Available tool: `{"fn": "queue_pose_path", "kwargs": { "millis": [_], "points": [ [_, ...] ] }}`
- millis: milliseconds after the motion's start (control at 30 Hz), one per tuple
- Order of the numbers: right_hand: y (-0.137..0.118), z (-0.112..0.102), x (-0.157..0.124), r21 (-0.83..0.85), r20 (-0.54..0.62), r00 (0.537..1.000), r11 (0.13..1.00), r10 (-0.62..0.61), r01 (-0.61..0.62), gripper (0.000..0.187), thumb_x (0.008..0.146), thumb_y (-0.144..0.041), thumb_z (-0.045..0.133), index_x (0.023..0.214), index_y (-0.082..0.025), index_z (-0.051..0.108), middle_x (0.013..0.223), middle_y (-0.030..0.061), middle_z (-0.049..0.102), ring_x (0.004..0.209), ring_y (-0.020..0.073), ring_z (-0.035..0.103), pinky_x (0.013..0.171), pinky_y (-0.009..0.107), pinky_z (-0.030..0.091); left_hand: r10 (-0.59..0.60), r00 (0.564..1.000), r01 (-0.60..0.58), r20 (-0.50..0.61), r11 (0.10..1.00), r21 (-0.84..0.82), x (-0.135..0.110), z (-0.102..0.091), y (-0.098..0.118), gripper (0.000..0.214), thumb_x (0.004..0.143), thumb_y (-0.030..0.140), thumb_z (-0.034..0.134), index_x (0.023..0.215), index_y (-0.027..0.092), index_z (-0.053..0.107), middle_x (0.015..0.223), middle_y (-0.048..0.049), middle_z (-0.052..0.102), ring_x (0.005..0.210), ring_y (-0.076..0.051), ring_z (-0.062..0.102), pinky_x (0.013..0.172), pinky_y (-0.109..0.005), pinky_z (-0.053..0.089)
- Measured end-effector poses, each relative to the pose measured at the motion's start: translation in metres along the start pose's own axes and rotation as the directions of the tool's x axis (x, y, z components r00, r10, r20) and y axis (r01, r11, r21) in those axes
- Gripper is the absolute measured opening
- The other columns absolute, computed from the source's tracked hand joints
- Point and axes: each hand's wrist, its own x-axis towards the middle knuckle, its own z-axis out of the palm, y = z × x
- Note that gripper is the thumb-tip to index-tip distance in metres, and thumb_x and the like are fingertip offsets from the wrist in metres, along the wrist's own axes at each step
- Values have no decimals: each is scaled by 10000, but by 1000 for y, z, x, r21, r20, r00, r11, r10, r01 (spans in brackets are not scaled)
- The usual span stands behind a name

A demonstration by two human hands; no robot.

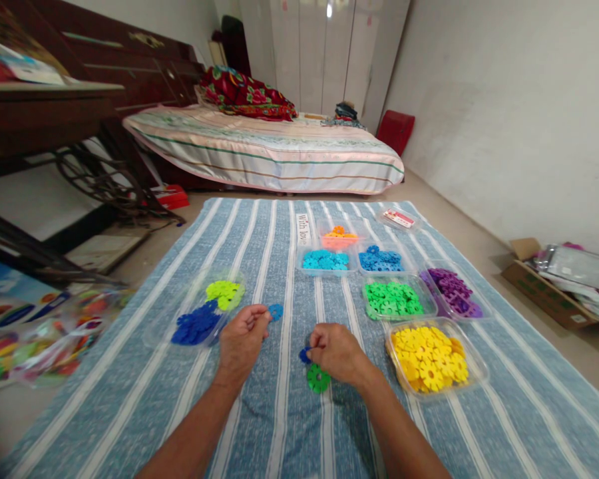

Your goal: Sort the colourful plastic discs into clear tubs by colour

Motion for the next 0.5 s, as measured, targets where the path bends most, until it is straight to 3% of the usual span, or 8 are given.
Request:
{"fn": "queue_pose_path", "kwargs": {
  "millis": [167, 500],
  "points": [
    [-4, -4, 0, 178, 27, 999, 984, 21, -26, 123, 653, -230, 586, 599, -200, 480, 413, -87, 440, 361, 58, 377, 376, 176, 255, 14, 1000, -14, 14, 999, 30, 0, -1, 2, 214, 732, 395, 552, 809, 203, 609, 612, 33, 615, 533, -125, 589, 535, -229, 476],
    [-11, -14, -4, 347, -42, 994, 934, 101, -80, 225, 621, -359, 662, 627, -196, 507, 363, -82, 488, 313, 57, 378, 341, 166, 264, 37, 999, -40, 36, 997, 67, 1, 0, -2, 215, 736, 406, 555, 815, 214, 610, 637, 29, 628, 564, -134, 606, 550, -236, 492]
  ]
}}
